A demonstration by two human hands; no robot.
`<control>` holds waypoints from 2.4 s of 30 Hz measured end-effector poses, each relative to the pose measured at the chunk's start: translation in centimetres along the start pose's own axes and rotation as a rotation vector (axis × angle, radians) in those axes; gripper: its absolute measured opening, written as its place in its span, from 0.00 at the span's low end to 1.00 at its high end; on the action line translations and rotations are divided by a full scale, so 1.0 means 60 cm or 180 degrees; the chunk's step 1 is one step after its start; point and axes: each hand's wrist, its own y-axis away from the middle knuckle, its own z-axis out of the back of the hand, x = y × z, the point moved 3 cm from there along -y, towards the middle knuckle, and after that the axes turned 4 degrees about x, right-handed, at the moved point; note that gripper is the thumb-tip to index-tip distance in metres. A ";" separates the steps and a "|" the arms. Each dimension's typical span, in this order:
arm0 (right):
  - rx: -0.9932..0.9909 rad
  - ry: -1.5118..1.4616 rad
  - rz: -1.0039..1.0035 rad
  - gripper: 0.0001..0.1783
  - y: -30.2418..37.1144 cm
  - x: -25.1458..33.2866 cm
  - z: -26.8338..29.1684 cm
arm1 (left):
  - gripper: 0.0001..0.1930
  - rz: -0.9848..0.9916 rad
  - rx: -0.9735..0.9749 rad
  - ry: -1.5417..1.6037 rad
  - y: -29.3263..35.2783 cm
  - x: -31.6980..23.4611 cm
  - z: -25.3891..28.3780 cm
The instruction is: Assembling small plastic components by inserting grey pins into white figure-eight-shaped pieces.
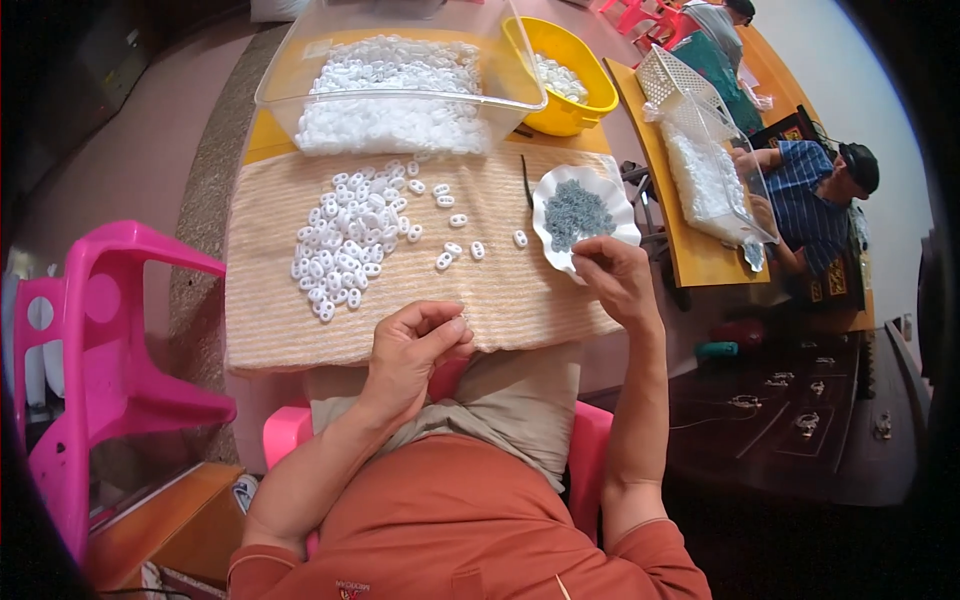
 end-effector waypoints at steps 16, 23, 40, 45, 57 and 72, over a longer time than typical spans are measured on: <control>0.1482 -0.2761 -0.0639 0.07 0.043 0.069 -0.167 | 0.09 0.0111 0.0064 -0.0013 -0.002 0.000 0.005; 0.1421 -0.2945 -0.0643 0.06 0.044 0.063 -0.178 | 0.08 0.0148 -0.0002 -0.0015 -0.003 -0.002 0.003; 0.1224 -0.2461 -0.0338 0.04 0.047 0.071 -0.177 | 0.09 0.0147 -0.0098 -0.0105 0.002 -0.002 0.000; 0.1237 -0.2432 -0.0271 0.04 0.046 0.069 -0.179 | 0.09 0.0027 -0.0150 -0.0200 0.003 0.003 -0.001; 0.1260 -0.2952 -0.0672 0.06 0.046 0.083 -0.177 | 0.09 0.0005 -0.0073 -0.0183 0.000 -0.006 -0.002; -0.0318 0.1367 0.0519 0.08 -0.026 0.093 -0.164 | 0.08 -0.0021 -0.0344 0.0034 0.000 -0.008 0.004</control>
